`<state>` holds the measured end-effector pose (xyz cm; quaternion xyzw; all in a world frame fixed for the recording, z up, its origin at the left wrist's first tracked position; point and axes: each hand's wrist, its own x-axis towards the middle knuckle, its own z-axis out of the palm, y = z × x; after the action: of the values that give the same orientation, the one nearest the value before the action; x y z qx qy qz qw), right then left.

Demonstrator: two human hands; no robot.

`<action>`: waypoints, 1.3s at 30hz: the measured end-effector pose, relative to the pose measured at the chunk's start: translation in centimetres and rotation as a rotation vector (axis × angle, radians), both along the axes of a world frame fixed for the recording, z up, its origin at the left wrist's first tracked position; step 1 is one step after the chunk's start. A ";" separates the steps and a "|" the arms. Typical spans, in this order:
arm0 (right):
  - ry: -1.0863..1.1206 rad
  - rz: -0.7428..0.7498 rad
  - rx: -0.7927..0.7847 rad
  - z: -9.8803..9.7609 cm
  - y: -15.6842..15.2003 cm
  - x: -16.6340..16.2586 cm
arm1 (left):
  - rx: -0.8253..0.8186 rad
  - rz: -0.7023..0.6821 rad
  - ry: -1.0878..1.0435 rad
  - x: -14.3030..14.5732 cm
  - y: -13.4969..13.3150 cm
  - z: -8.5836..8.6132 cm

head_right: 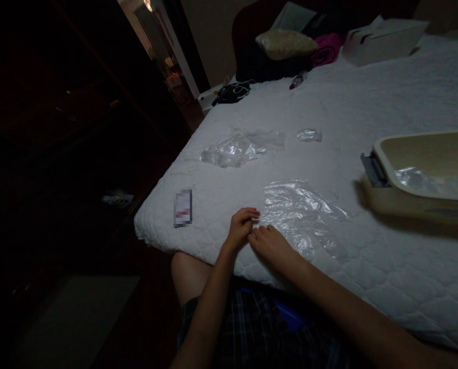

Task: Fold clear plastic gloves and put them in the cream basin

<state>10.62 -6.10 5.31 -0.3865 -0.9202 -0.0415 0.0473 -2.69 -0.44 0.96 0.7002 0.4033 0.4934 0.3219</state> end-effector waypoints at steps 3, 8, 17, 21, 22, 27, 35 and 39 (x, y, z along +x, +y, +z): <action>0.023 -0.012 -0.039 0.3 0.3 0.2 | 0.003 -0.024 -0.002 0.0 0.1 -0.1; 0.354 -0.147 -0.211 1.2 1.0 2.1 | 0.010 -0.040 0.119 0.0 0.1 -0.5; 0.933 -0.401 -0.513 1.7 2.6 4.8 | 0.019 -0.033 0.333 0.2 -0.4 0.6; 0.981 -0.478 -0.498 1.5 2.7 5.2 | 0.031 0.016 0.345 0.5 -0.7 1.2; 0.981 -0.496 -0.481 1.5 2.7 5.2 | 0.031 0.033 0.350 0.5 -0.7 1.3; 0.955 -0.551 -0.396 1.2 2.8 5.3 | 0.048 0.075 0.391 0.8 -0.7 1.2; 0.725 -0.513 -0.259 0.0 3.4 5.5 | 0.063 0.121 0.468 1.3 -0.4 1.1; 0.557 -0.449 -0.136 -0.8 3.9 5.7 | 0.078 0.151 0.540 1.6 -0.5 1.0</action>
<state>16.35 -2.23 4.54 -0.5776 -0.7650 0.1171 0.2599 -1.11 -0.89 1.98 0.7862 0.5062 0.3266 0.1377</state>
